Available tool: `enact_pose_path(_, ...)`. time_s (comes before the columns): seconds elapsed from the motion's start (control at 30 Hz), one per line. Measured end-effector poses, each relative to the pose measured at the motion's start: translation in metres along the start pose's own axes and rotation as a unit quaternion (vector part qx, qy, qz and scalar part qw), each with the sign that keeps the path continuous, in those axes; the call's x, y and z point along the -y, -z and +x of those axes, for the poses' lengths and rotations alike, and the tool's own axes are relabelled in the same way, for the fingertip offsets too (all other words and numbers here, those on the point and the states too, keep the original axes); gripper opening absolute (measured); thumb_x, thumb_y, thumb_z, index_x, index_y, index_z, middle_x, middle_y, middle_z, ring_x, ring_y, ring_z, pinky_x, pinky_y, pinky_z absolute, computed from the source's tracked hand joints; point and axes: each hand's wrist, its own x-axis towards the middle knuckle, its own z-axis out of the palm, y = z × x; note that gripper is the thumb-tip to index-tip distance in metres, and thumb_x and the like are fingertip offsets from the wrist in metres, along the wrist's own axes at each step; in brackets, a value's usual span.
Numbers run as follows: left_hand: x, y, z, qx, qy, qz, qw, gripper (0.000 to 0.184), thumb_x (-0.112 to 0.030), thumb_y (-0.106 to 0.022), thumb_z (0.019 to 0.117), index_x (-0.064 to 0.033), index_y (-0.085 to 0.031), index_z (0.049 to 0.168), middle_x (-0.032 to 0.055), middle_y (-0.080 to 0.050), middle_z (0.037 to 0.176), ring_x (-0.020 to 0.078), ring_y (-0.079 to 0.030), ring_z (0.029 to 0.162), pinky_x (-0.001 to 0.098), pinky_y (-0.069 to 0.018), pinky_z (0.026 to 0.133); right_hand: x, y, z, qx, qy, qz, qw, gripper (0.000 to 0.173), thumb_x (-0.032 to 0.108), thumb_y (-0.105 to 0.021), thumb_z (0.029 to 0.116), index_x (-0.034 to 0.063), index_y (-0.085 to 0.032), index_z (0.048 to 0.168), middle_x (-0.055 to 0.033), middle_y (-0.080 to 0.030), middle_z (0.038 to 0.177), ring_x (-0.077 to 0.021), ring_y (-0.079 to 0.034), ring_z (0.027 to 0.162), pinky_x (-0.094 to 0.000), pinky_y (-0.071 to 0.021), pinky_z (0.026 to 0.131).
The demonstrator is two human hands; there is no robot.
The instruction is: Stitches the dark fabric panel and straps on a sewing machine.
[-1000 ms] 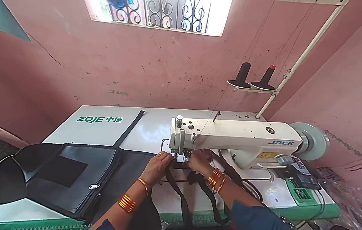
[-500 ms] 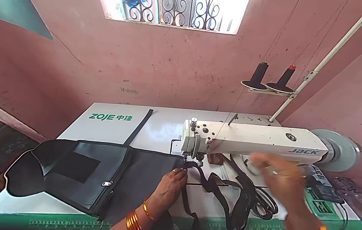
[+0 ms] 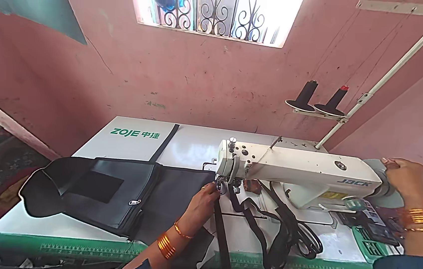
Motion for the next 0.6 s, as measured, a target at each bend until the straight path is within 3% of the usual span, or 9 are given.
enact_pose_path(0.13,0.001,0.005,0.004,0.023,0.018,-0.018,0.999,0.019,0.003,-0.060,0.0920,-0.0015,-0.078,0.096,0.0198,-0.073,0.118,0.0329,-0.070,0.116,0.0441,-0.0566,0.099,-0.033,-0.040,-0.055,-0.188,0.006,0.152,0.970,0.053,0.026,-0.035,0.1114,-0.0195,-0.056,0.127,-0.0426,-0.055,0.130,-0.0522,-0.052,0.128,-0.0587,-0.0340,0.112)
enact_pose_path(0.2,0.001,0.005,0.002,0.028,0.017,-0.019,0.999,0.020,0.002,-0.060,0.0923,-0.0019,-0.078,0.097,0.0196,-0.073,0.119,0.0328,-0.069,0.117,0.0441,-0.0563,0.100,-0.057,-0.073,-0.089,-0.208,-0.016,0.225,0.952,0.051,0.024,-0.035,0.1117,-0.0211,-0.050,0.131,-0.0425,-0.053,0.131,-0.0479,-0.053,0.128,-0.0514,-0.0358,0.114)
enact_pose_path(0.3,0.002,0.004,0.004,0.021,0.003,-0.012,1.000,0.020,0.002,-0.060,0.0915,-0.0035,-0.079,0.097,0.0180,-0.074,0.114,0.0321,-0.071,0.113,0.0445,-0.0579,0.096,-0.072,-0.089,-0.127,-0.239,0.010,0.225,0.945,0.043,0.017,-0.042,0.1092,-0.0207,-0.056,0.123,-0.0410,-0.060,0.121,-0.0454,-0.060,0.117,-0.0492,-0.0438,0.106)
enact_pose_path(0.37,0.001,0.021,0.011,0.117,0.041,-0.037,0.992,0.022,-0.002,-0.058,0.0955,-0.0023,-0.079,0.102,0.0184,-0.073,0.118,0.0332,-0.069,0.116,0.0482,-0.0555,0.099,-0.039,-0.083,-0.169,-0.233,0.098,0.220,0.942,0.033,0.007,-0.048,0.1041,-0.0219,-0.058,0.117,-0.0393,-0.063,0.114,-0.0428,-0.065,0.107,-0.0458,-0.0514,0.098)
enact_pose_path(0.43,0.006,0.051,0.041,0.221,0.111,-0.078,0.966,0.024,-0.005,-0.056,0.0973,-0.0002,-0.078,0.105,0.0185,-0.073,0.116,0.0332,-0.068,0.116,0.0508,-0.0510,0.104,0.022,-0.100,-0.210,-0.149,0.218,0.278,0.924,0.025,0.002,-0.056,0.0965,-0.0185,-0.064,0.107,-0.0317,-0.068,0.106,-0.0348,-0.069,0.100,-0.0432,-0.0556,0.092)
enact_pose_path(0.47,0.011,0.063,0.055,0.214,0.143,-0.090,0.962,0.024,-0.005,-0.055,0.0964,0.0012,-0.078,0.102,0.0193,-0.074,0.108,0.0334,-0.069,0.110,0.0518,-0.0511,0.101,0.058,-0.118,-0.226,-0.083,0.277,0.297,0.910,0.026,0.011,-0.062,0.0938,-0.0107,-0.070,0.105,-0.0237,-0.072,0.105,-0.0305,-0.070,0.101,-0.0441,-0.0567,0.092)
enact_pose_path(0.53,0.022,0.074,0.084,0.113,0.197,-0.118,0.967,0.022,-0.003,-0.054,0.0943,0.0043,-0.075,0.095,0.0186,-0.073,0.097,0.0291,-0.070,0.095,0.0481,-0.0536,0.090,0.130,-0.145,-0.247,0.095,0.350,0.236,0.901,0.049,0.035,-0.069,0.0941,-0.0045,-0.069,0.124,-0.0240,-0.067,0.128,-0.0418,-0.061,0.125,-0.0610,-0.0448,0.108)
enact_pose_path(0.57,0.028,0.072,0.101,0.066,0.221,-0.157,0.960,0.022,-0.003,-0.054,0.0941,0.0048,-0.074,0.097,0.0154,-0.072,0.095,0.0228,-0.068,0.090,0.0423,-0.0534,0.085,0.165,-0.147,-0.246,0.197,0.342,0.173,0.903,0.062,0.040,-0.070,0.0937,-0.0064,-0.062,0.133,-0.0286,-0.058,0.139,-0.0473,-0.050,0.135,-0.0657,-0.0335,0.113)
enact_pose_path(0.6,0.031,0.068,0.117,0.058,0.250,-0.225,0.940,0.021,-0.004,-0.054,0.0966,0.0050,-0.071,0.106,0.0119,-0.072,0.096,0.0167,-0.067,0.088,0.0369,-0.0532,0.083,0.197,-0.142,-0.237,0.293,0.310,0.098,0.899,0.066,0.041,-0.069,0.0953,-0.0063,-0.056,0.140,-0.0299,-0.050,0.146,-0.0468,-0.041,0.141,-0.0637,-0.0271,0.116)
